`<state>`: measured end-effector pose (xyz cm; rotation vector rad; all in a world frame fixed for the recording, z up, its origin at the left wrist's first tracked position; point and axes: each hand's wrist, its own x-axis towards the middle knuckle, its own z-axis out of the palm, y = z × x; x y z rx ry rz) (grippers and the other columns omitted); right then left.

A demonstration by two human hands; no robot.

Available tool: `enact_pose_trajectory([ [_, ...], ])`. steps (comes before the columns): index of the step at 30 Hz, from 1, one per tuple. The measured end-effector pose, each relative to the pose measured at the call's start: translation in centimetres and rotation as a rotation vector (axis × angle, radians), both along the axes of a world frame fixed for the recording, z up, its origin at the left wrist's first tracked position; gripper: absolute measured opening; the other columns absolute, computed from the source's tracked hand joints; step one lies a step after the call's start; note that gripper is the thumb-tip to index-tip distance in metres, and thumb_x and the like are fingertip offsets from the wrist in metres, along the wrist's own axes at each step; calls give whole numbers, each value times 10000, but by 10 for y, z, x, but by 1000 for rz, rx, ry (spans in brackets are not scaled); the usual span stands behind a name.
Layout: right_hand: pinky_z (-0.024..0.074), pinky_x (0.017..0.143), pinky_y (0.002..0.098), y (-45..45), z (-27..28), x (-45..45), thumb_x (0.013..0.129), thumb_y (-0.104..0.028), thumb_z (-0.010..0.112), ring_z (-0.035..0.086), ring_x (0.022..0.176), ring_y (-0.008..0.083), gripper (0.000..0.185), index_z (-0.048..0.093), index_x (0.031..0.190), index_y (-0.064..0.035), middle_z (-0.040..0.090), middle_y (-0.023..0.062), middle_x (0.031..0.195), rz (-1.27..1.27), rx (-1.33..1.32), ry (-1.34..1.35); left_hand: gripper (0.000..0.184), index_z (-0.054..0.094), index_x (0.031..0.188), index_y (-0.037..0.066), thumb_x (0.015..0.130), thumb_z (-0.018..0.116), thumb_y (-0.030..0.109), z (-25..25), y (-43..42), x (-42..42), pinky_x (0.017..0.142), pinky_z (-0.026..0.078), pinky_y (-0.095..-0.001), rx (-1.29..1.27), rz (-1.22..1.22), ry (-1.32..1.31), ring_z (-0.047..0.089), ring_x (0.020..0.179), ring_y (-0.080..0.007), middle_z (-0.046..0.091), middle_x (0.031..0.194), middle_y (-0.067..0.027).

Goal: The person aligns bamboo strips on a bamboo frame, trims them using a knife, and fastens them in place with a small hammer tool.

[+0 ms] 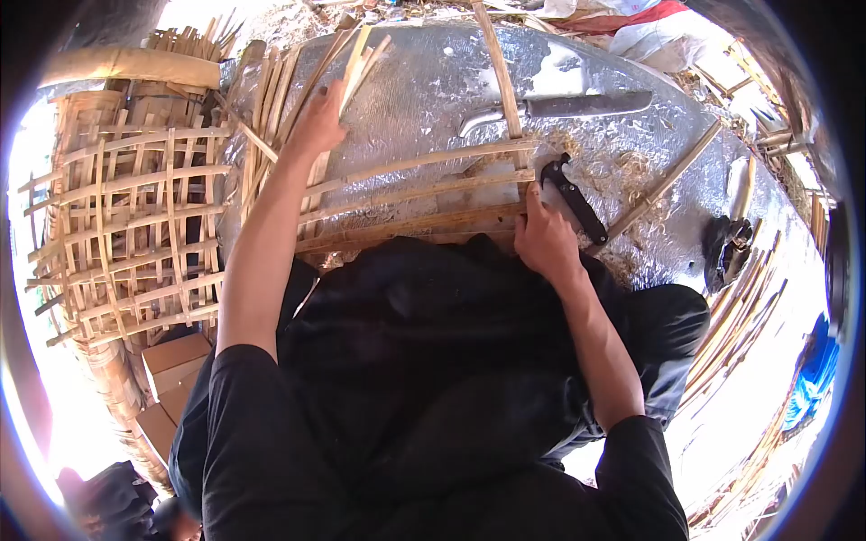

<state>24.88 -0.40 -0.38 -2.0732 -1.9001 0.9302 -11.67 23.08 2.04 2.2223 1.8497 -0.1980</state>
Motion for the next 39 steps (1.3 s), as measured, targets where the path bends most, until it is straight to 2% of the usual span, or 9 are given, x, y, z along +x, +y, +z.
enact_pose_trajectory([
  [7,556,833,613,0,-1,-2,973,-215,559,697,897,526,627,361,1514,33,699,316,1033,-1,-5,-3,794,395,1498,151,815,748,-45,-8,5,-38,1093,478,-528,155,-180,-126,511,1326,-525,435,1500,-321],
  [17,566,792,604,-2,-1,-1,968,-191,581,696,885,522,629,363,1505,53,695,308,1012,28,55,-4,744,431,1527,207,862,704,17,-11,12,-90,1003,525,-500,193,-34,-102,654,1165,-444,672,1237,-261],
  [23,565,786,616,-3,-5,-1,964,-177,581,693,884,526,633,348,1508,48,693,312,1014,27,62,7,832,404,1553,155,832,817,204,-22,22,-124,1059,517,-463,185,197,-43,642,1242,-421,664,1309,-252],
  [26,551,819,603,-1,2,-1,967,-186,605,683,929,518,637,368,1510,48,696,311,1040,10,35,10,994,380,1575,125,759,892,367,14,8,-94,1174,428,-495,-66,180,-96,529,1397,-410,568,1462,-277],
  [29,554,815,610,-1,0,-2,966,-179,591,684,920,528,627,359,1506,39,693,312,1058,24,20,3,1186,356,1603,138,643,948,507,1,-7,-99,1252,297,-551,168,329,57,344,1518,-438,362,1625,-301],
  [30,559,805,617,-1,-2,0,965,-173,578,688,905,535,620,350,1503,34,691,313,1061,35,22,-2,1250,352,1613,151,625,872,712,-10,-8,-110,1277,208,-583,114,419,67,205,1557,-484,250,1656,-324],
  [33,556,820,609,-1,-1,0,975,-179,577,685,937,531,619,348,1509,35,690,307,1082,44,16,-8,1248,339,1621,106,691,733,838,-21,-8,-142,1273,213,-586,92,547,-315,200,1563,-475,280,1644,-315],
  [37,555,832,598,-2,-2,-2,988,-185,578,681,966,526,608,357,1509,39,686,315,1103,42,48,-2,1185,408,1551,-49,771,675,802,-15,-1,-176,1228,314,-572,292,1030,-170,420,1477,-449,462,1552,-324],
  [39,554,837,593,-1,2,-5,993,-185,578,679,974,525,605,360,1509,43,683,321,1115,23,48,-6,1051,497,1480,-64,790,710,699,-56,11,-236,1191,392,-516,102,899,2,522,1393,-438,539,1476,-325],
])
